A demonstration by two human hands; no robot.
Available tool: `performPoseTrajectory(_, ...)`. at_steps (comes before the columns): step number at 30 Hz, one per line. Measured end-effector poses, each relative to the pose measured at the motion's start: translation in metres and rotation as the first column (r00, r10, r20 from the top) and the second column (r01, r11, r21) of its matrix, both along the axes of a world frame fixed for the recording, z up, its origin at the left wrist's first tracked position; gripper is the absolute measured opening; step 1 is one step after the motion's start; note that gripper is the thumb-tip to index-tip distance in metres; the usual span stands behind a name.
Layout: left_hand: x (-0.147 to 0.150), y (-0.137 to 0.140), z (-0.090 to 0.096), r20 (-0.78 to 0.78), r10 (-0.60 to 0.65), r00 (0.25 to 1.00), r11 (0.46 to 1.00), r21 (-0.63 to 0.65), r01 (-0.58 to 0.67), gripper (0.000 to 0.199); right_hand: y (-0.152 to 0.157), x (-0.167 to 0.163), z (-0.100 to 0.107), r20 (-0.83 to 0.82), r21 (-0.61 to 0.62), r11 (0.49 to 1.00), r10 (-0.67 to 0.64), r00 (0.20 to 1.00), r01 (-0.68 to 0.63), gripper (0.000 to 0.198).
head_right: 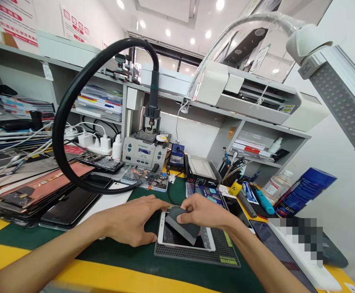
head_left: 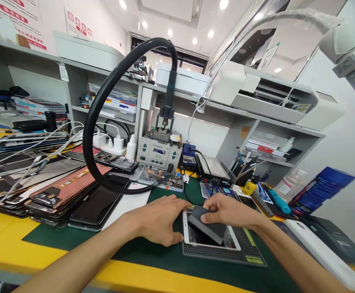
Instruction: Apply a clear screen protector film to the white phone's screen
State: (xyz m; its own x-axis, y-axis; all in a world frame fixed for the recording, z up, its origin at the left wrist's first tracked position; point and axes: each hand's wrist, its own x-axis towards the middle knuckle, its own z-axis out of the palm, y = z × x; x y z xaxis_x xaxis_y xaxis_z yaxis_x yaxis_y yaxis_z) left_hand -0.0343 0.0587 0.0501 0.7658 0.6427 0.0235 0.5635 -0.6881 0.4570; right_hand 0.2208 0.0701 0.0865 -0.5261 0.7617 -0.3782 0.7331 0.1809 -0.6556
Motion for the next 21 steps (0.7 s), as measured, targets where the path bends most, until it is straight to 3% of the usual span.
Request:
performPoseTrajectory(3, 0.001, 0.000, 0.000, 0.002, -0.003, 1.000, 1.000, 0.006, 0.003, 0.084, -0.008, 0.001, -0.008, 0.006, -0.083, 0.987, -0.136, 0.991, 0.136, 0.034)
performPoseTrajectory(8, 0.001, -0.001, 0.001, 0.010, -0.006, 1.000, 1.000, 0.025, 0.006, 0.082, -0.021, -0.011, -0.016, 0.041, -0.285, 0.911, -0.299, 0.953, 0.298, 0.034)
performPoseTrajectory(21, 0.002, -0.003, 0.002, 0.020, 0.002, 1.000, 1.000, 0.011, -0.002, 0.082, -0.037, -0.032, -0.023, -0.095, -0.232, 0.869, -0.467, 0.879, 0.437, 0.032)
